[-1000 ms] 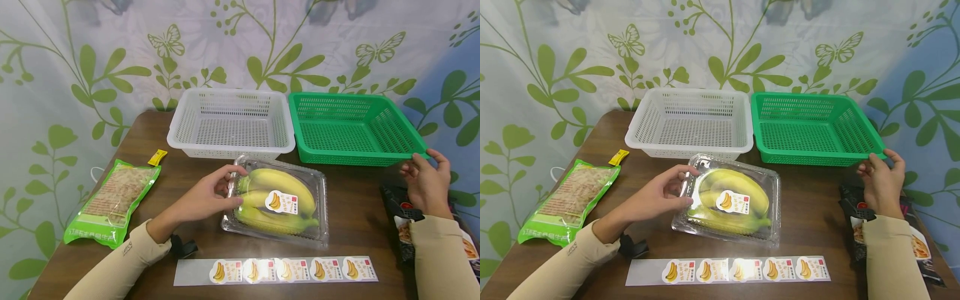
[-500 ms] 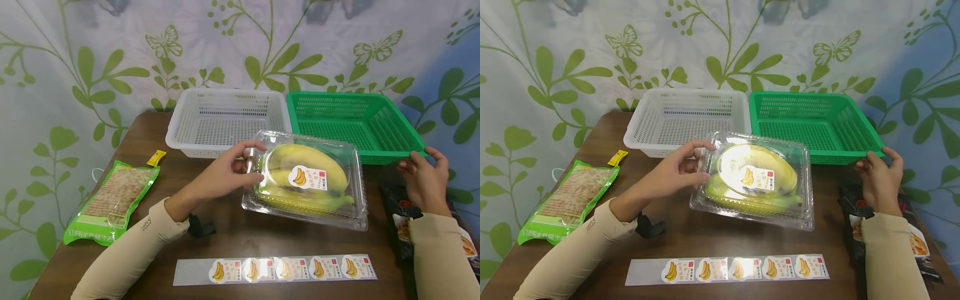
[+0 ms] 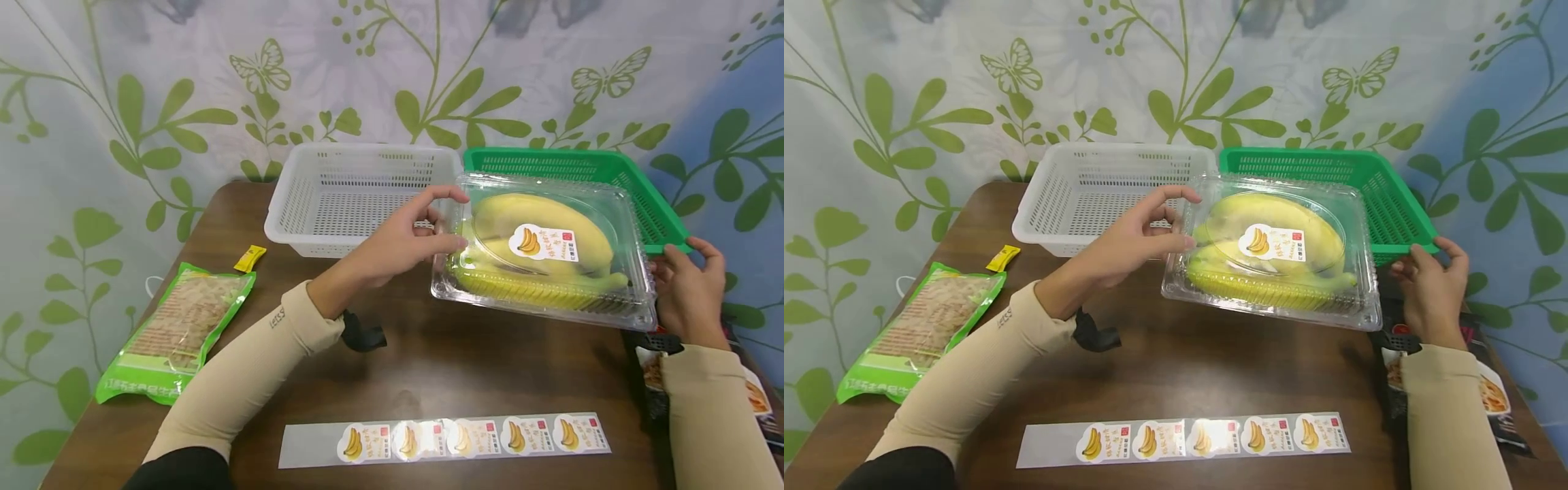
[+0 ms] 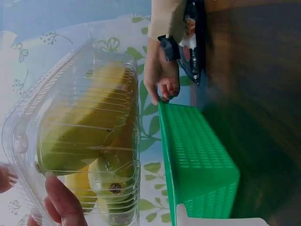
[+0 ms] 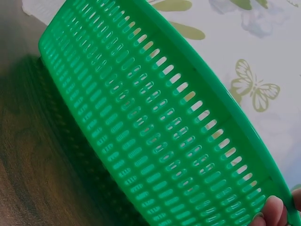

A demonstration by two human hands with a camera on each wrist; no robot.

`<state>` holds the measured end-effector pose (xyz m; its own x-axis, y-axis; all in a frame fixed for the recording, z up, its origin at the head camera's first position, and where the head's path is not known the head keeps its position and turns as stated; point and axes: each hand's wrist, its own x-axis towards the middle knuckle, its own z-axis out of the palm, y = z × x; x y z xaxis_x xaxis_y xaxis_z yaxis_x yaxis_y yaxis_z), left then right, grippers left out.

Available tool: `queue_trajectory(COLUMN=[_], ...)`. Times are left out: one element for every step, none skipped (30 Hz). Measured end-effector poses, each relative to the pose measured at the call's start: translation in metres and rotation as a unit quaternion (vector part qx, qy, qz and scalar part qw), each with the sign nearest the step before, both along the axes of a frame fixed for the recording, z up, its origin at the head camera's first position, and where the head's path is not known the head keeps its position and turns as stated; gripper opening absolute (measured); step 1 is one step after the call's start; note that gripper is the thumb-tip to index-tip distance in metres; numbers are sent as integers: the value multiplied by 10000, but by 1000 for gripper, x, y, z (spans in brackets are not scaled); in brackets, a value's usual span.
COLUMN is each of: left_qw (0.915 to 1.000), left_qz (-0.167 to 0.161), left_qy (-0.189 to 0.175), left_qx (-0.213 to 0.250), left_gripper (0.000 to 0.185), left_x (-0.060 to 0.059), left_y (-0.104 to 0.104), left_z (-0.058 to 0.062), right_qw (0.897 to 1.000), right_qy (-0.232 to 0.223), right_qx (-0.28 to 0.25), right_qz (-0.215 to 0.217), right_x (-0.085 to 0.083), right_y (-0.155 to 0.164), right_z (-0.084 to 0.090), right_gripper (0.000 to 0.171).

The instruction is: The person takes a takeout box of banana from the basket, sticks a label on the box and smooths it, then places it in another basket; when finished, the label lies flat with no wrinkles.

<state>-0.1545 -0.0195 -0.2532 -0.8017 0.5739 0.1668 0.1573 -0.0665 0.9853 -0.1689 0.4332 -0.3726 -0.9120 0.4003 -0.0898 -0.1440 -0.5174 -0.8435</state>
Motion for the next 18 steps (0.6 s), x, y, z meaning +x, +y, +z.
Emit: queue_trajectory(left_qw=[10000,9999,9998,9997,9995,9994,9992,9991,9990,9987,9986,9984,9983,9982,9981,9980,9979,9975], left_qz=[4,15,22,10,16,15,14,19,12,8,16,41,66,89,104,115,126,132], left_qy=[-29,-105,-174,-255,-309,-345,-387,-418,-422,-461,-488,-523,-554,-572,-590,-615,-634,-688], left_qx=[-31,-67,-99,-68,-41,8,70,113,162,203,214,196,176,156,133,101,47,-3], left_gripper=[47,47,47,47,47,47,46,46,45,44,43,43,42,42,42,43,44,45], left_x=[-4,-9,-14,-20,-27,-34,-40,-46,-52,-58,-63,-68,-73,-77,-81,-85,-88,-91], left_y=[3,7,11,15,19,24,28,33,37,40,43,45,47,49,52,54,56,59], left_z=[0,-1,-2,-4,-7,-10,-13,-15,-17,-18,-19,-20,-21,-21,-22,-22,-22,-22], right_qw=[10000,9998,9996,9994,9993,9991,9990,9991,9993,9993,9994,9995,9995,9994,9993,9992,9992,9991], right_qy=[-78,-157,-222,-272,-291,-322,-332,-303,-256,-224,-198,-166,-135,-113,-94,-83,-67,-41], right_qx=[49,107,164,202,225,258,295,297,281,290,291,279,289,312,337,373,392,401], right_qz=[-18,-30,-50,-53,-42,-26,-24,-25,-17,-4,12,42,68,83,95,96,98,90], right_x=[1,2,3,4,5,7,9,10,12,14,15,16,17,17,18,18,19,19], right_y=[0,1,2,2,3,3,4,4,4,4,3,2,0,-2,-3,-5,-6,-7], right_z=[0,0,0,1,1,2,2,3,3,3,4,3,2,2,1,1,1,1], right_gripper=[49,50,50,51,52,53,54,54,54,54,54,54,54,54,55,55,55,55])
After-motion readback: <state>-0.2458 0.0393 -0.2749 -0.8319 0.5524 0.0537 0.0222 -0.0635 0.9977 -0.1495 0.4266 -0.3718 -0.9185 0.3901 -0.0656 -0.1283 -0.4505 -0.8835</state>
